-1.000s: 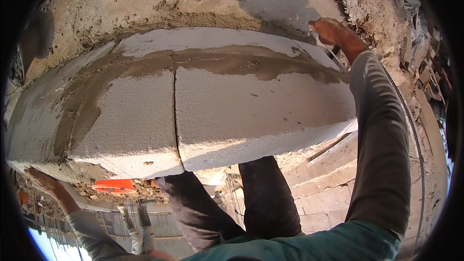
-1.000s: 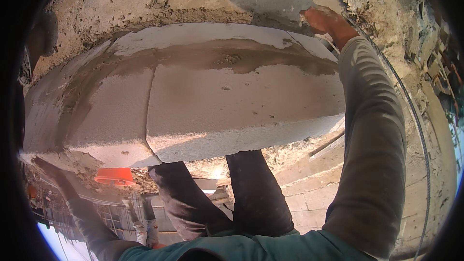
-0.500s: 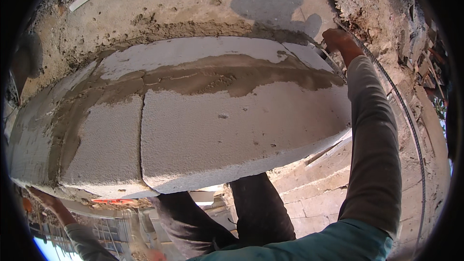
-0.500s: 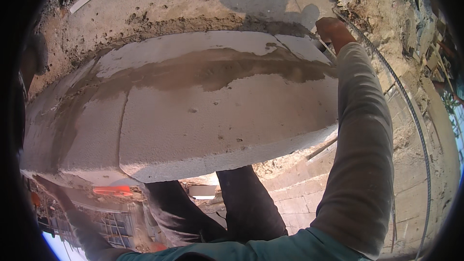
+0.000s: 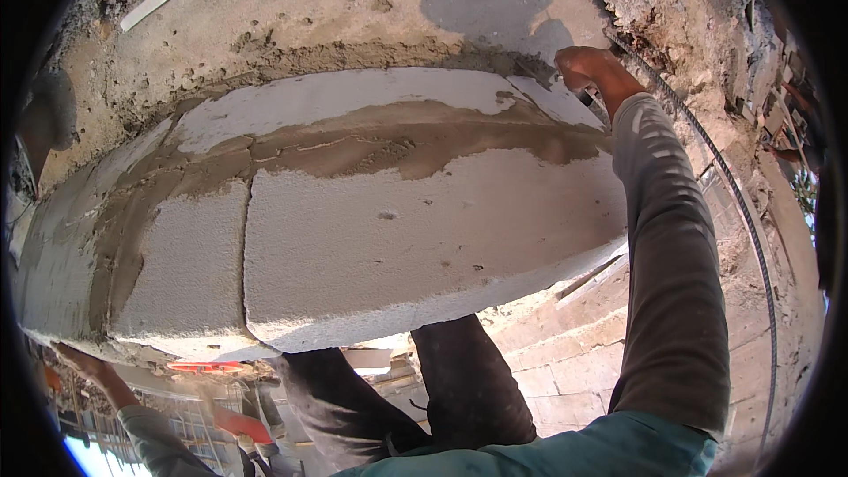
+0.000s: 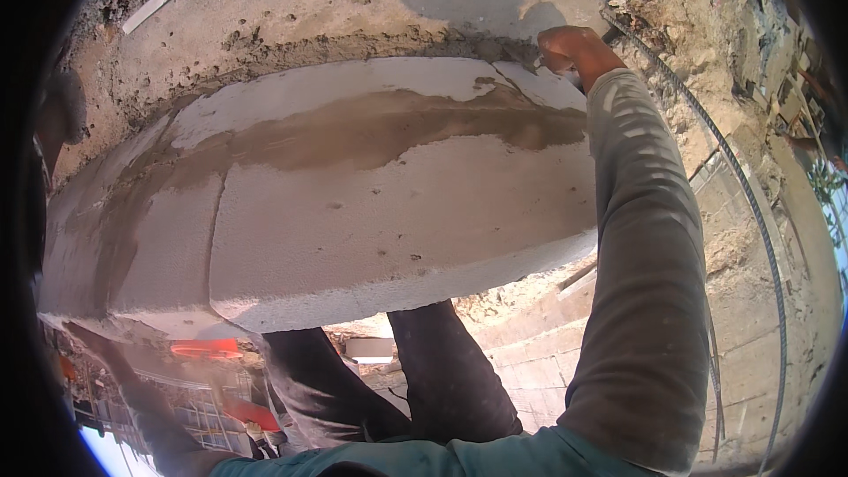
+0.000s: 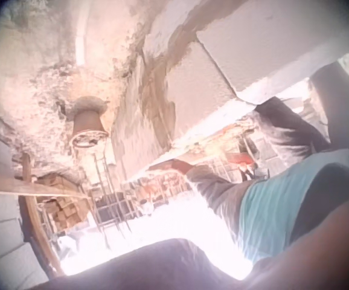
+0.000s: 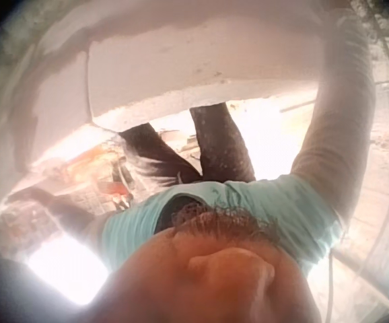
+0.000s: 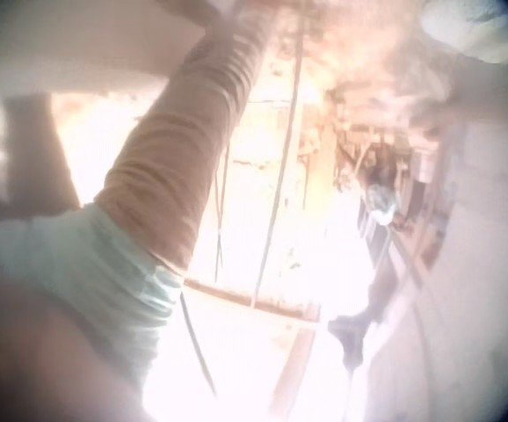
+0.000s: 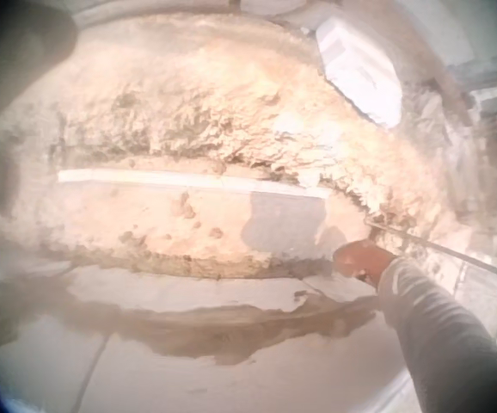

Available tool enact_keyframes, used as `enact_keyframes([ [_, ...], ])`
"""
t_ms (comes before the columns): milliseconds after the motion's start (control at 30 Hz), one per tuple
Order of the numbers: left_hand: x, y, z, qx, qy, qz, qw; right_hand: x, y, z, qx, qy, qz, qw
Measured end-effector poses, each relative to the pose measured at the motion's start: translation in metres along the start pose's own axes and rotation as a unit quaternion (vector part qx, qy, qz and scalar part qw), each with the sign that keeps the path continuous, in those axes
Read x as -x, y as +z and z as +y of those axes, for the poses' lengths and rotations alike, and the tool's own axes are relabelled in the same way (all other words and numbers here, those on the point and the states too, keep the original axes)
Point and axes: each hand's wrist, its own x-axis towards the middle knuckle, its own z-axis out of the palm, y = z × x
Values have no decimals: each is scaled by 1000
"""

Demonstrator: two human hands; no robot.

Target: The person applies cement mortar to a white block wall using a trowel. They scoop mortar from a bucket and spread it onto the wall surface, smoothing the application with the tool.

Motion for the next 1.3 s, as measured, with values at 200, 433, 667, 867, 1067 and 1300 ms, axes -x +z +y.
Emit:
enact_keyframes([
  [200,5,-4,71,85,-157,22,984,53,-37,-57,58,-123,0,991],
  [433,13,1,110,59,-62,53,995,42,-65,-63,45,-79,-16,996],
  [667,21,0,118,129,-112,61,983,78,-91,-113,99,-153,-14,983],
  [867,17,2,99,93,-53,63,992,65,-74,-128,40,-193,83,977],
  [1067,20,4,130,119,-109,77,984,49,-105,-121,11,-141,-20,990],
  [1300,18,3,121,137,-110,84,981,71,-132,-172,21,-179,-25,983],
])
